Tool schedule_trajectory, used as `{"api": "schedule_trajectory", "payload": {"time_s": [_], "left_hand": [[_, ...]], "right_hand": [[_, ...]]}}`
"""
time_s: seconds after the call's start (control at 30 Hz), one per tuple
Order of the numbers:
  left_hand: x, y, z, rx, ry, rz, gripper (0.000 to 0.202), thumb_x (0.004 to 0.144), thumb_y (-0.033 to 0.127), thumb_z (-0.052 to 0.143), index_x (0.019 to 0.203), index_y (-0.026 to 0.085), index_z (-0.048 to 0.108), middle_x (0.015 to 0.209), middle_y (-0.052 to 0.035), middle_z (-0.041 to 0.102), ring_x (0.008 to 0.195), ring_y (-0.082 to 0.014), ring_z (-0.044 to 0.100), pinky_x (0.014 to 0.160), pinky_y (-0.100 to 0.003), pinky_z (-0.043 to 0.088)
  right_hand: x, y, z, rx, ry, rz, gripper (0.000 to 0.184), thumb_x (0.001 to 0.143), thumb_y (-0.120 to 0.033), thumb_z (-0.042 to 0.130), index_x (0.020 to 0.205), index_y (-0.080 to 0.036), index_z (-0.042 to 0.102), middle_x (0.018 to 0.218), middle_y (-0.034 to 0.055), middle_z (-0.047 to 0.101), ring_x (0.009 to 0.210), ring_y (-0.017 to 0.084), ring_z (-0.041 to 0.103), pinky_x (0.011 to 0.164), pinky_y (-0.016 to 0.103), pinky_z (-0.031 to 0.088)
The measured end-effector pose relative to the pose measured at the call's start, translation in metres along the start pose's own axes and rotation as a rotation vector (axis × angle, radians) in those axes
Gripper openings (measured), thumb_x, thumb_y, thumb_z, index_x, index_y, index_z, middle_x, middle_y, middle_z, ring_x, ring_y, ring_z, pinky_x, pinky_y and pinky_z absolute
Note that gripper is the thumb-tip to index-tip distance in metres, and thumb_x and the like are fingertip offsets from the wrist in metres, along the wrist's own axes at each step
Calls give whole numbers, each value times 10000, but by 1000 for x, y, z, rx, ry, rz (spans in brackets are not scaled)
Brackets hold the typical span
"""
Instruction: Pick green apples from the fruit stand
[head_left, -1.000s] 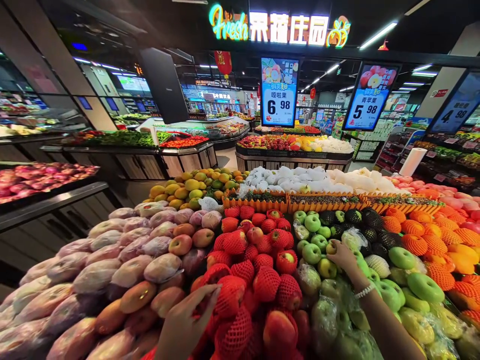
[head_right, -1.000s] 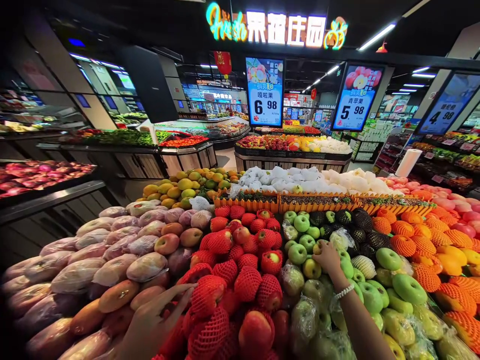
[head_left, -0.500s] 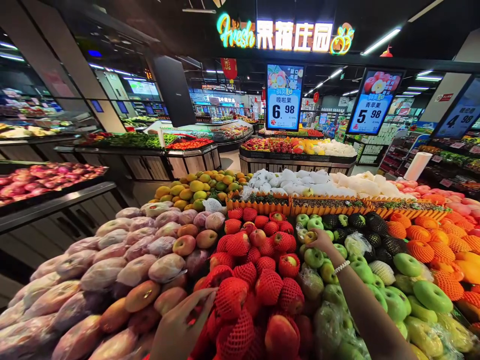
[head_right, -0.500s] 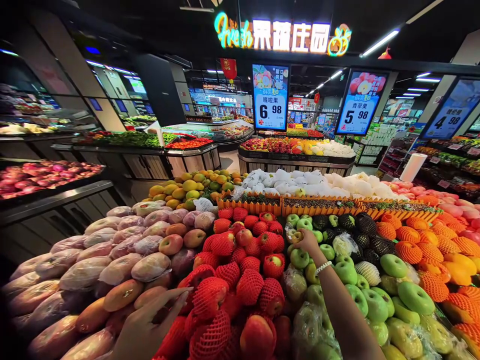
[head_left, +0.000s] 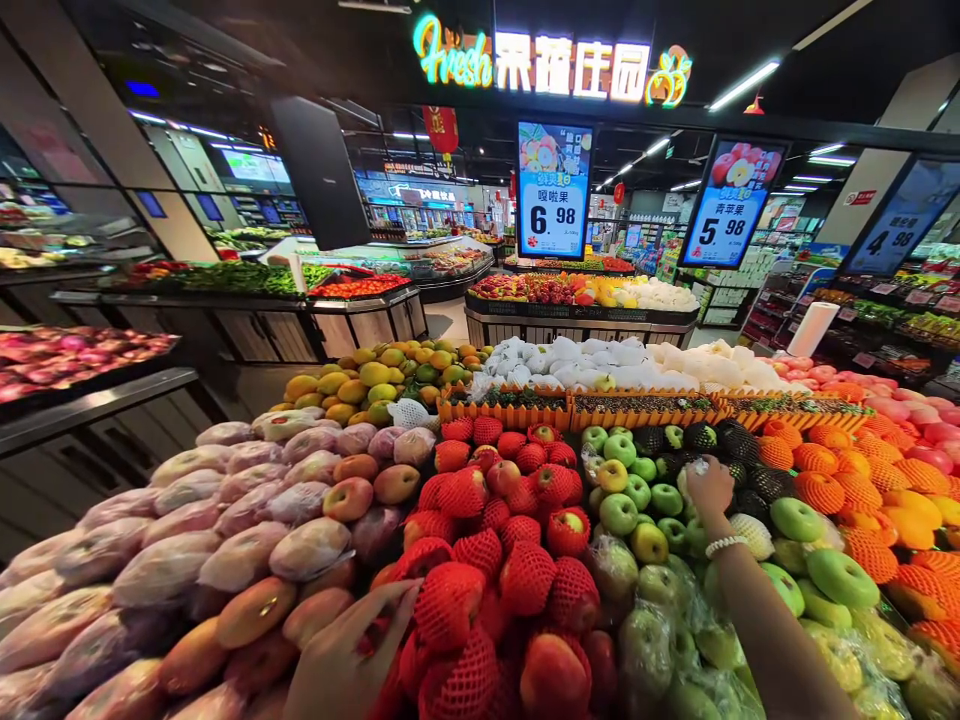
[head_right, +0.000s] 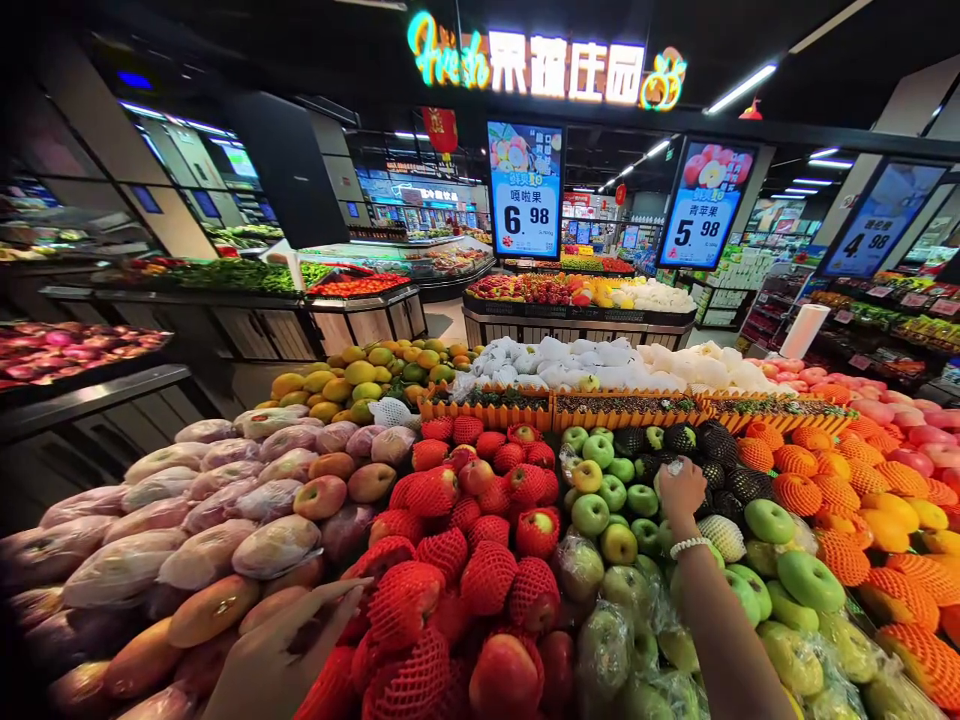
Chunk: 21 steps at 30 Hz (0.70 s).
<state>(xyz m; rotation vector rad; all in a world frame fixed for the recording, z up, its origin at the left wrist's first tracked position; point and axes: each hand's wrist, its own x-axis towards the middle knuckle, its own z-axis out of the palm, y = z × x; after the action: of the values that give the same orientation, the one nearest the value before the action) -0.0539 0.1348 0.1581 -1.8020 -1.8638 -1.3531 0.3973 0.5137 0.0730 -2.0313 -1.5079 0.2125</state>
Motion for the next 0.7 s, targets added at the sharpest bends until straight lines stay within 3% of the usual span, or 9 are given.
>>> {"api": "schedule_trajectory", "payload": {"time_s": [0.07, 0.13, 0.3, 0.43, 0.57, 0.7], "left_hand": [[1, 3, 1, -28, 13, 5, 504, 1081, 681, 559, 901, 275, 797, 862, 98, 813, 714, -78, 783, 733, -47, 570], [-1, 3, 1, -63, 2, -26, 517, 1070, 694, 571, 903, 264, 805, 840, 84, 812, 677, -92, 778, 667, -64, 575], [-17, -9, -3, -42, -93, -188, 517, 1043, 709, 580, 949, 271, 837, 957, 18, 836, 819, -181, 816, 723, -171, 650], [-24, -15, -6, -21, -119, -312, 396, 1054, 595, 610, 985, 274, 831, 984, 7, 837, 777, -193, 795, 639, -216, 628], [-16, -12, 0, -5, -66, -119, 450, 1075, 635, 570, 945, 285, 821, 868, 65, 817, 684, -129, 768, 648, -156, 605], [-11, -11, 6, -2, -78, 1, 371, 1106, 544, 576, 1004, 270, 804, 954, 86, 830, 763, -92, 790, 742, -96, 597]], "right_hand": [[0, 13, -1, -75, -88, 14, 716, 875, -420, 767, 1490, -79, 630, 1389, 324, 621, 1365, 525, 575, 1099, 601, 496], [2, 19, -1, -128, -169, -9, 773, 800, -372, 847, 1491, -97, 634, 1317, 300, 659, 1306, 505, 625, 1067, 558, 517], [8, 17, -15, -163, -219, -106, 756, 807, -354, 816, 1452, -28, 595, 1307, 315, 648, 1230, 482, 662, 1019, 522, 538], [-10, 15, -28, -43, -329, -354, 742, 757, -329, 826, 1446, -141, 622, 1388, 184, 641, 1286, 365, 648, 1113, 407, 510], [-43, 19, -26, 79, -530, -552, 695, 701, -279, 821, 1380, -204, 692, 1337, 91, 664, 1256, 301, 661, 1140, 349, 506], [-58, 25, -15, 111, -590, -515, 772, 784, -280, 748, 1532, -154, 603, 1485, 172, 608, 1438, 335, 567, 1268, 441, 418]]}}
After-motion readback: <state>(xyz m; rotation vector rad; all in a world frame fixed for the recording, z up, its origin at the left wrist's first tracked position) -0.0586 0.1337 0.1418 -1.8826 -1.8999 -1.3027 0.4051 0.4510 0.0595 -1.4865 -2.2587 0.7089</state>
